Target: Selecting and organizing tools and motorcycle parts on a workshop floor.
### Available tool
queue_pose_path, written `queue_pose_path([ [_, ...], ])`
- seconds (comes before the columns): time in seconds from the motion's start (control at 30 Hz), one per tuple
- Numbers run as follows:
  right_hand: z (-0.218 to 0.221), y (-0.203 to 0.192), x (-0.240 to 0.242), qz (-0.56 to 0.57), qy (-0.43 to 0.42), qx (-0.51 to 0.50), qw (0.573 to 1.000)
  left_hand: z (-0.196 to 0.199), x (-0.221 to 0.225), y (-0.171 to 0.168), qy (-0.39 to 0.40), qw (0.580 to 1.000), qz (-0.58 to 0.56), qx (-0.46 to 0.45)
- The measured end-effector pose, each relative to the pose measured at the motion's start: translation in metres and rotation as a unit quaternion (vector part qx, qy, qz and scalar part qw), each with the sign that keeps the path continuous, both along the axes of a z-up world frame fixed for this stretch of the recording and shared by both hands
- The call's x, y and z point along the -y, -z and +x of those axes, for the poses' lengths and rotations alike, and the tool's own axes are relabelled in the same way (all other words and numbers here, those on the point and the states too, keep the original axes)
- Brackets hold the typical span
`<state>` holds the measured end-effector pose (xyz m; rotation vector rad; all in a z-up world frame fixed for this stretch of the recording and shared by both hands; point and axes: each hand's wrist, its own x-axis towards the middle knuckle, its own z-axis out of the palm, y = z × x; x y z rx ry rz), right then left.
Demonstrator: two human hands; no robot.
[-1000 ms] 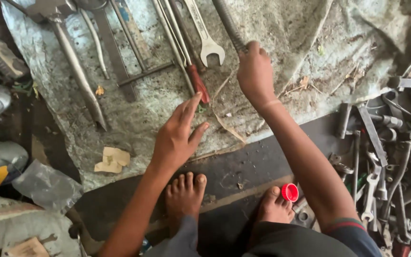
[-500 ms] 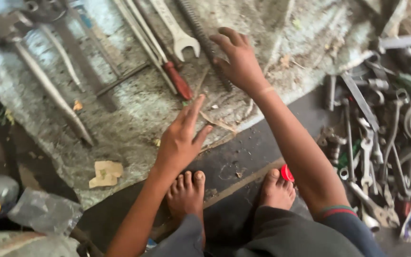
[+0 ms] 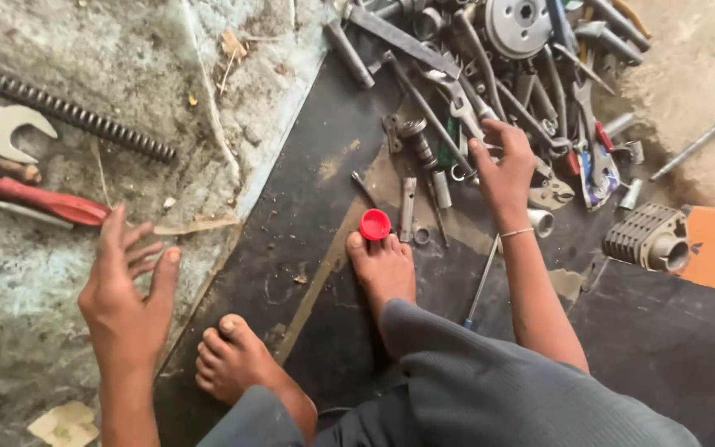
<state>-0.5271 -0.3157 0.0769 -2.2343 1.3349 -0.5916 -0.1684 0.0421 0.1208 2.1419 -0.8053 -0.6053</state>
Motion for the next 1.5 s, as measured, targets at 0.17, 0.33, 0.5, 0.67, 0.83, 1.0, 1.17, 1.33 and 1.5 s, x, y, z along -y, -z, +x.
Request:
queue_pose_path([
  [0.17, 0.028, 0.005, -0.006, 0.035, -0.062, -0.088, 0.994, -0.011, 0.012, -0.010, 0.014, 1.000, 0.001, 0.013],
  [0.33, 0.060, 0.011, -0.030, -0.166, -0.149, -0.224, 0.949, -0.019, 0.008, -0.007, 0.002, 1.000, -0.005, 0.023],
  [0.5, 0.044, 0.041, -0.018, 0.163, -0.029, -0.139, 0.976, -0.022, 0.007, -0.010, -0.018, 1.000, -0.001, 0.025],
  [0.67, 0.070, -0.019, -0.023, 0.571, -0.033, 0.279, 0.771, -0.023, 0.001, -0.002, -0.018, 1.000, -0.006, 0.013],
  [0.83, 0.118, -0.037, -0.033, 0.596, -0.122, 0.306, 0.733, -0.022, -0.002, -0.002, -0.036, 0.999, -0.002, 0.028],
  [1.0, 0.168, -0.016, -0.049, 0.570, -0.133, 0.190, 0.788, -0.019, -0.018, 0.007, -0.045, 0.998, -0.009, 0.052],
  [1.17, 0.237, -0.002, -0.074, 0.565, -0.138, 0.160, 0.797, -0.009, -0.026, 0.005, -0.064, 0.996, -0.019, 0.056],
  [1.33, 0.339, -0.012, -0.098, 0.564, -0.156, 0.170, 0.793, 0.004, -0.025, -0.007, -0.092, 0.994, -0.040, 0.033],
  [1.5, 0.471, -0.035, -0.111, 0.478, -0.346, 0.213, 0.778, 0.013, -0.029, -0.006, -0.109, 0.990, -0.076, 0.033],
])
